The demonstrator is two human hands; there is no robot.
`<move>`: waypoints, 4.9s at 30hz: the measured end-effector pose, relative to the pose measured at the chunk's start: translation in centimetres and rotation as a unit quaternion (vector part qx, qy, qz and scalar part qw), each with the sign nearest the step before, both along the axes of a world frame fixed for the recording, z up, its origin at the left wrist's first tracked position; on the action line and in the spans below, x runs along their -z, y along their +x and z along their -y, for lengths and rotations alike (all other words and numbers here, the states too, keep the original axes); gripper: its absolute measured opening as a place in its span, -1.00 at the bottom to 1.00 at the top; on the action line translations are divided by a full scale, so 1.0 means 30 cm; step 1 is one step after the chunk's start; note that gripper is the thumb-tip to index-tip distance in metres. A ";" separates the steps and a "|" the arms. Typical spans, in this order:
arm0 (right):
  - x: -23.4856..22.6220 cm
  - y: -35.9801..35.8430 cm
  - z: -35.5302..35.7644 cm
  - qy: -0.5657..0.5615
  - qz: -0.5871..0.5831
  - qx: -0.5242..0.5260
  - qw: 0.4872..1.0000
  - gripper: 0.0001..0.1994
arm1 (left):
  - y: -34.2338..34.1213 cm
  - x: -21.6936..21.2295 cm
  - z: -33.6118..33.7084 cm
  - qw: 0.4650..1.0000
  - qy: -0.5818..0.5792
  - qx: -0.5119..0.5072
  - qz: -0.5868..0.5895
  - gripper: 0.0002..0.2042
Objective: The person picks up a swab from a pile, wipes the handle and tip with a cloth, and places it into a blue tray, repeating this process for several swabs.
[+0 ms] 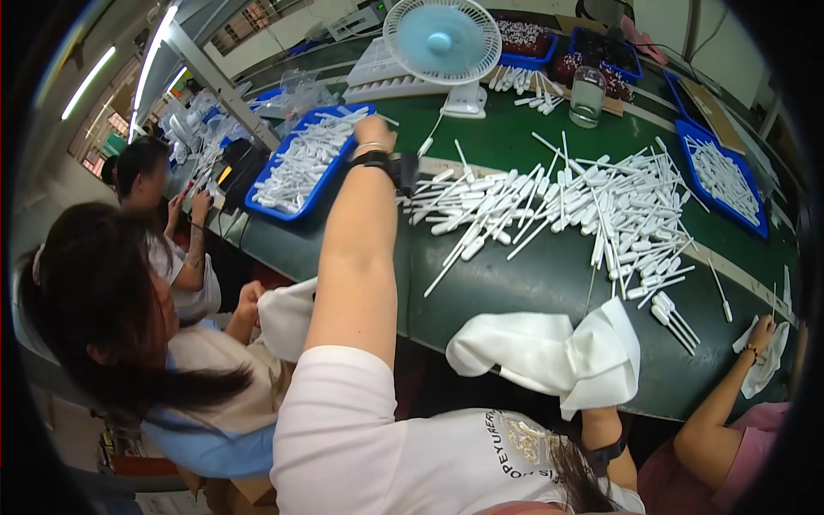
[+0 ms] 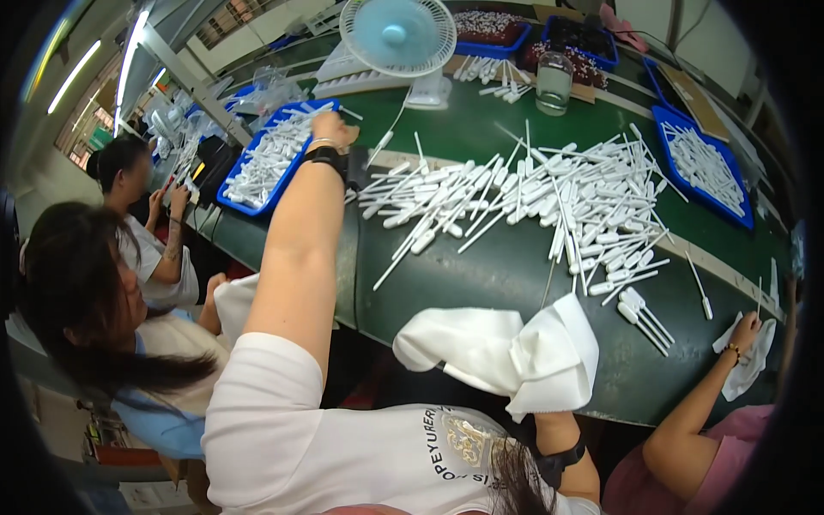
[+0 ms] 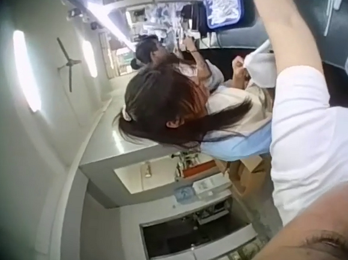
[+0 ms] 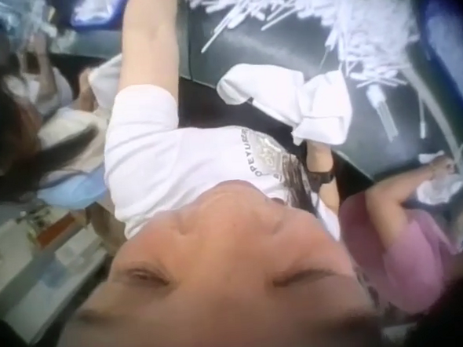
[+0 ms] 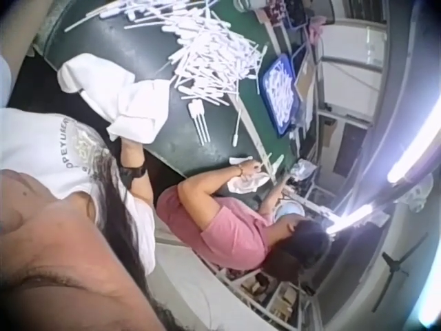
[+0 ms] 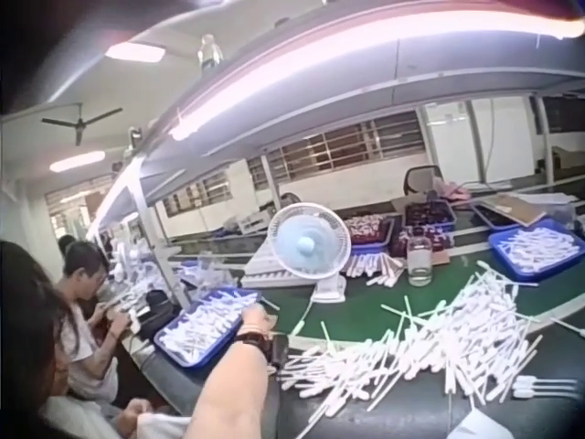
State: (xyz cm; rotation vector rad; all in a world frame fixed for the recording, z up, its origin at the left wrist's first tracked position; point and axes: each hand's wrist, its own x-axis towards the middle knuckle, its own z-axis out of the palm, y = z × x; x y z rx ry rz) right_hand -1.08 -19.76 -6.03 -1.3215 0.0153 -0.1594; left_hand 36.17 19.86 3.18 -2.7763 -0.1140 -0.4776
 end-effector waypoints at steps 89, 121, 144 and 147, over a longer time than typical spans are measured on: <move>-0.083 -0.007 -0.033 0.169 0.088 0.026 0.981 -0.52 | -1.134 0.042 0.790 0.166 -0.864 0.095 -0.466 -0.74; -0.094 -0.020 0.020 0.235 0.025 -0.112 0.965 -0.51 | -1.137 0.065 0.800 0.356 -0.814 0.196 -0.415 -0.83; -0.098 -0.007 -0.046 -0.214 0.192 0.083 0.954 -0.64 | -1.175 0.087 0.810 0.737 -0.410 0.534 -0.059 -0.78; -0.078 0.013 -0.016 -0.347 0.259 0.032 0.901 -0.63 | -1.173 0.094 0.810 0.737 -0.418 0.530 -0.034 -0.77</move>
